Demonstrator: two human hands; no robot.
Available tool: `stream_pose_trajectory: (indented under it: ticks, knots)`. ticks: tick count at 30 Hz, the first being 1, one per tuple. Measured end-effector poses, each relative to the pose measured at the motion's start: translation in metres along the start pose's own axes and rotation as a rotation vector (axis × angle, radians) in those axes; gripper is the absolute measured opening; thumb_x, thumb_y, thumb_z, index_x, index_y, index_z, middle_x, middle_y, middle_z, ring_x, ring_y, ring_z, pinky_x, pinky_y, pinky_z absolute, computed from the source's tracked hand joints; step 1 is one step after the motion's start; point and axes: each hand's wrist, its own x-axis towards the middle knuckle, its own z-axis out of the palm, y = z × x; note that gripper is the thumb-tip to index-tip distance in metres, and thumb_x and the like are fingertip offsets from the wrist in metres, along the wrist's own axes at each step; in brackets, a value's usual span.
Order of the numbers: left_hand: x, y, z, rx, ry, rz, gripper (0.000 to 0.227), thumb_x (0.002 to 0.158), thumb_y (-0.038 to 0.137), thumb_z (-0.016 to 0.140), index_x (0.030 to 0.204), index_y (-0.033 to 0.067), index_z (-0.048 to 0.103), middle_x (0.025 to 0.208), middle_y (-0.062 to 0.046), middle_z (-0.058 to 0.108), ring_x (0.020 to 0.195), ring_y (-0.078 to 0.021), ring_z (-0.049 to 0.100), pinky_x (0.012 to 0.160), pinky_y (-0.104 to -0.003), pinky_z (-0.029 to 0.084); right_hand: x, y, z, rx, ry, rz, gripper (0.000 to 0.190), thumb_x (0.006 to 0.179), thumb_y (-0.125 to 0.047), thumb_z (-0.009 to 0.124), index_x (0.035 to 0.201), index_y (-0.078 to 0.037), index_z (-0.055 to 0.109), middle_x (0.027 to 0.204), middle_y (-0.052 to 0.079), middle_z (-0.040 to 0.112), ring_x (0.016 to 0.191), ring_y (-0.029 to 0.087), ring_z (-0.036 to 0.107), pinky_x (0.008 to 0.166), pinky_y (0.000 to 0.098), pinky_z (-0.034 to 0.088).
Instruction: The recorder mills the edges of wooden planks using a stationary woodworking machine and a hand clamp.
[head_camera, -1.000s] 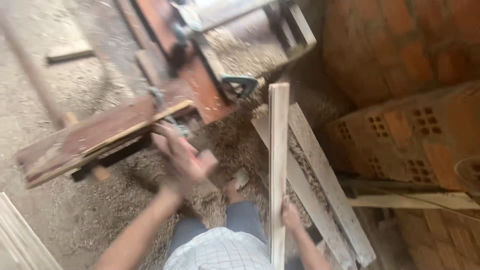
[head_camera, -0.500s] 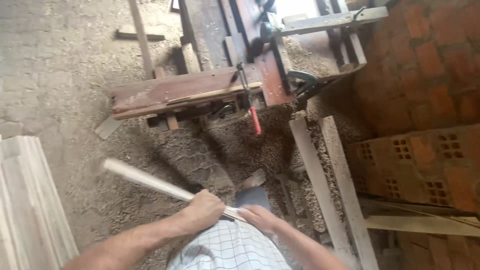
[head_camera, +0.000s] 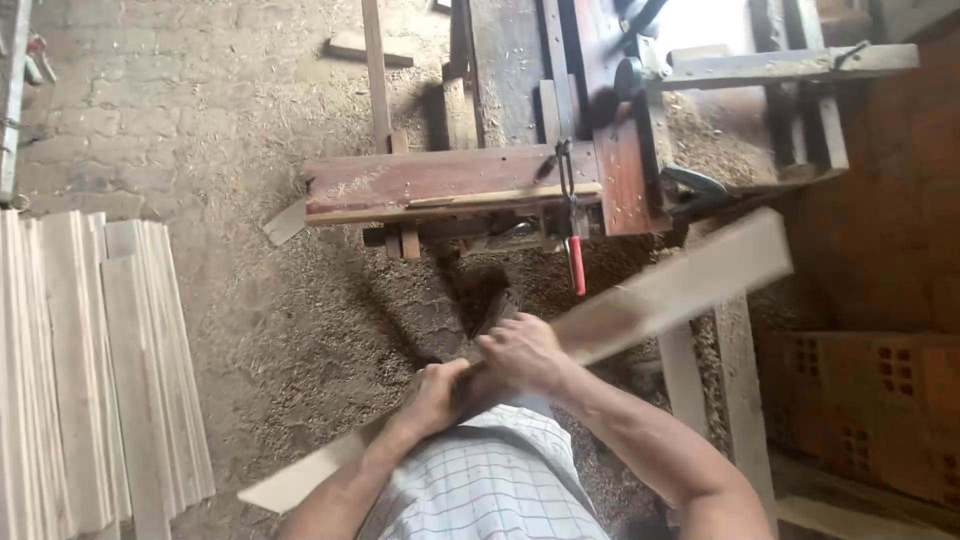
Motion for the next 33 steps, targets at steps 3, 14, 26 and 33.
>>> stream_pose_trajectory:
  ticks: [3, 14, 26, 33]
  knots:
    - [0.027, -0.021, -0.007, 0.153, 0.230, 0.250, 0.042, 0.086, 0.048, 0.065, 0.090, 0.0063, 0.068, 0.078, -0.015, 0.075, 0.072, -0.0261, 0.075, 0.064, -0.041, 0.059, -0.012, -0.001, -0.096, 0.277, 0.363, -0.094, 0.034, 0.095, -0.048, 0.075, 0.097, -0.015, 0.073, 0.097, 0.005, 0.072, 0.101, 0.023, 0.067, 0.095, 0.0375, 0.052]
    - [0.019, -0.161, -0.103, 0.308, 0.646, -0.357, 0.083, 0.095, 0.075, 0.035, 0.079, 0.0013, 0.070, 0.059, -0.020, 0.058, 0.055, -0.0315, 0.058, 0.055, -0.048, 0.047, -0.054, 0.147, -0.033, 0.953, 0.361, 0.805, 0.081, 0.085, -0.031, 0.074, 0.153, -0.010, 0.034, 0.094, 0.016, 0.072, 0.087, 0.033, 0.069, 0.078, 0.0446, 0.055]
    - [0.119, -0.028, -0.228, 0.479, 0.311, -0.388, 0.076, 0.094, 0.077, 0.038, 0.058, 0.0112, 0.049, 0.049, 0.001, 0.042, 0.046, -0.0171, 0.046, 0.045, -0.039, 0.042, -0.108, 0.170, -0.064, 2.054, 0.207, 0.333, 0.096, 0.092, -0.018, 0.065, 0.164, -0.015, 0.002, 0.087, 0.004, 0.059, 0.079, 0.012, 0.057, 0.076, 0.0287, 0.051]
    - [0.214, 0.119, -0.294, 0.850, -0.067, -0.461, 0.063, 0.091, 0.073, 0.047, 0.063, 0.0180, 0.060, 0.054, 0.002, 0.053, 0.050, -0.0120, 0.051, 0.056, -0.036, 0.048, -0.087, 0.190, -0.054, 1.906, 0.366, 0.407, 0.065, 0.096, -0.019, 0.060, 0.156, -0.005, 0.039, 0.085, 0.004, 0.067, 0.076, 0.011, 0.065, 0.075, 0.0267, 0.057]
